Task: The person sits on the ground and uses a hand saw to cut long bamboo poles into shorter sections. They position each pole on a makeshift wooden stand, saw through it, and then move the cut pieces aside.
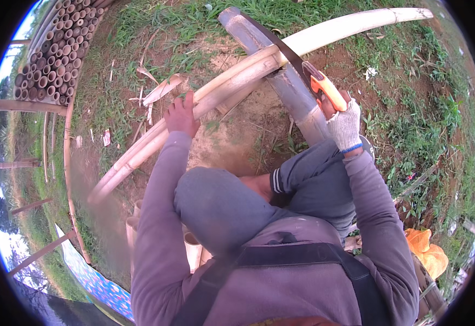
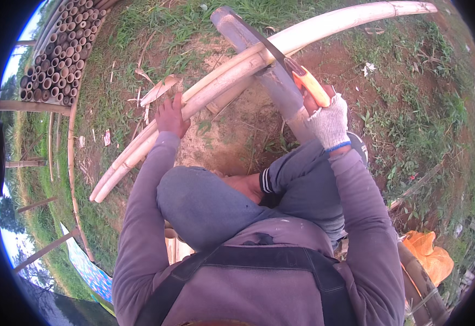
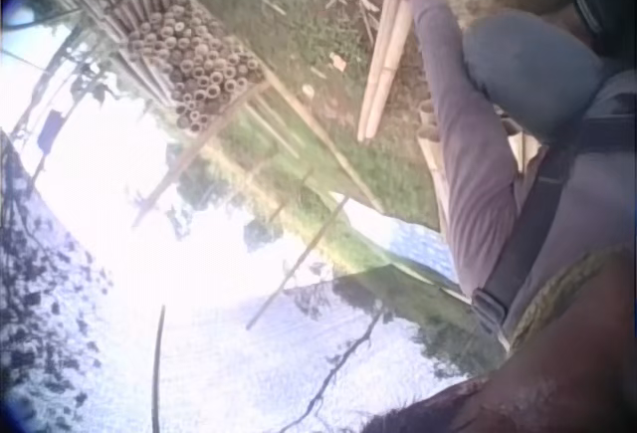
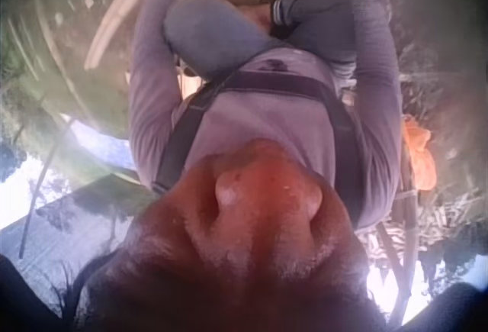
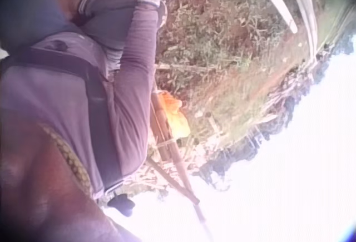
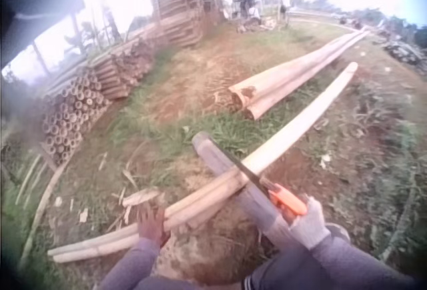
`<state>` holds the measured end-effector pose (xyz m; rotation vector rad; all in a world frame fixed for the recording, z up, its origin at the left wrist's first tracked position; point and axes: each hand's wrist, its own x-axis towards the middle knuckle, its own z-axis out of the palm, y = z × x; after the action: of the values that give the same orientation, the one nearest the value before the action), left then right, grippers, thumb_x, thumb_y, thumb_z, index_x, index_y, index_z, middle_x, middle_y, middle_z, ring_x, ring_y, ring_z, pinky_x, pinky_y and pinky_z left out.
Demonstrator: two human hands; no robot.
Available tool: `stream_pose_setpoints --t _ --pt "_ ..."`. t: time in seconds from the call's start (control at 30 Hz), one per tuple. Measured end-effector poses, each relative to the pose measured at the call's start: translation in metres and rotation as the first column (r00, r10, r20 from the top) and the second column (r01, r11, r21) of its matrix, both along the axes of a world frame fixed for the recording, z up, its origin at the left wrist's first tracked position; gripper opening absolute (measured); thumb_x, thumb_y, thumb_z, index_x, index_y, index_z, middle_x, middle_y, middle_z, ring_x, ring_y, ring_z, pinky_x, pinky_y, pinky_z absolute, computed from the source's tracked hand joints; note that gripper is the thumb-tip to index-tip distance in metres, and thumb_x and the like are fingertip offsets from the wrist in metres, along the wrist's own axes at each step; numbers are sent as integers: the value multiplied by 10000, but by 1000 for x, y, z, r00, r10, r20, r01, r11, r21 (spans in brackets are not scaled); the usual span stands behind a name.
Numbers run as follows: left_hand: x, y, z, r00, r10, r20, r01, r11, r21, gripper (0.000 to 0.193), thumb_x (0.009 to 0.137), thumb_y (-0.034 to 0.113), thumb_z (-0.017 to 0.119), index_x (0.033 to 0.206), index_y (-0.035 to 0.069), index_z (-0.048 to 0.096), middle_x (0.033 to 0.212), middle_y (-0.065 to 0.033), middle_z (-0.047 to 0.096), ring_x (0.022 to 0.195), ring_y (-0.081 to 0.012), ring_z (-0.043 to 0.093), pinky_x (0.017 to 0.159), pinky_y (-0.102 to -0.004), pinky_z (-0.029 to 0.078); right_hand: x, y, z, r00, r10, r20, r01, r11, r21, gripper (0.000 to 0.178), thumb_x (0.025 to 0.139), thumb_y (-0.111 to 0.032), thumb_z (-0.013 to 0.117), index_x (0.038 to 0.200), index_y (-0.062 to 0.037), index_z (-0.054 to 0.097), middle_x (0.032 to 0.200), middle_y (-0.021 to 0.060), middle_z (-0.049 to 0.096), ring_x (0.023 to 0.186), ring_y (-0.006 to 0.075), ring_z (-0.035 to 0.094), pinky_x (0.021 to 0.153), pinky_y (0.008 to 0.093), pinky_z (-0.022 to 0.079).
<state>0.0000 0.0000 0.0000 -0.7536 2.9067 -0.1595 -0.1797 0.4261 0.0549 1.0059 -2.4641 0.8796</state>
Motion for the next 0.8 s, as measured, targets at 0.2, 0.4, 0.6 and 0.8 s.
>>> stream_pose_setpoints --t 0.2,0.4,0.6,0.8 --pt "37 3 -20 890 -247 -383 228 969 -95 788 872 329 862 1576 301 510 1394 -105 567 1291 -340 556 1078 -540 438 15 -9 11 955 -63 290 127 970 -206 222 962 -178 798 1001 20 705 848 132 657 717 243 656 669 404 519" --pt "108 63 -29 943 -282 -177 304 946 111 698 932 431 794 1574 286 560 1337 -95 621 1258 -332 577 1049 -532 428 16 -5 1 986 -12 164 44 979 -197 232 982 -201 795 971 7 692 783 118 639 680 222 633 647 398 510" --pt "129 74 -41 898 -334 -287 388 909 155 821 883 576 806 1585 231 555 1469 -157 560 1365 -361 532 1160 -568 360 28 -16 9 913 -17 408 117 968 -221 231 1020 -241 758 1065 -17 730 951 164 701 801 340 693 729 442 536" --pt "35 18 -7 885 -180 -429 155 983 -94 993 768 485 926 1615 231 475 1531 -150 540 1471 -398 477 1218 -588 342 37 -24 7 856 116 503 131 893 -430 417 1063 -299 743 1360 -23 644 984 70 715 718 112 614 647 282 514"
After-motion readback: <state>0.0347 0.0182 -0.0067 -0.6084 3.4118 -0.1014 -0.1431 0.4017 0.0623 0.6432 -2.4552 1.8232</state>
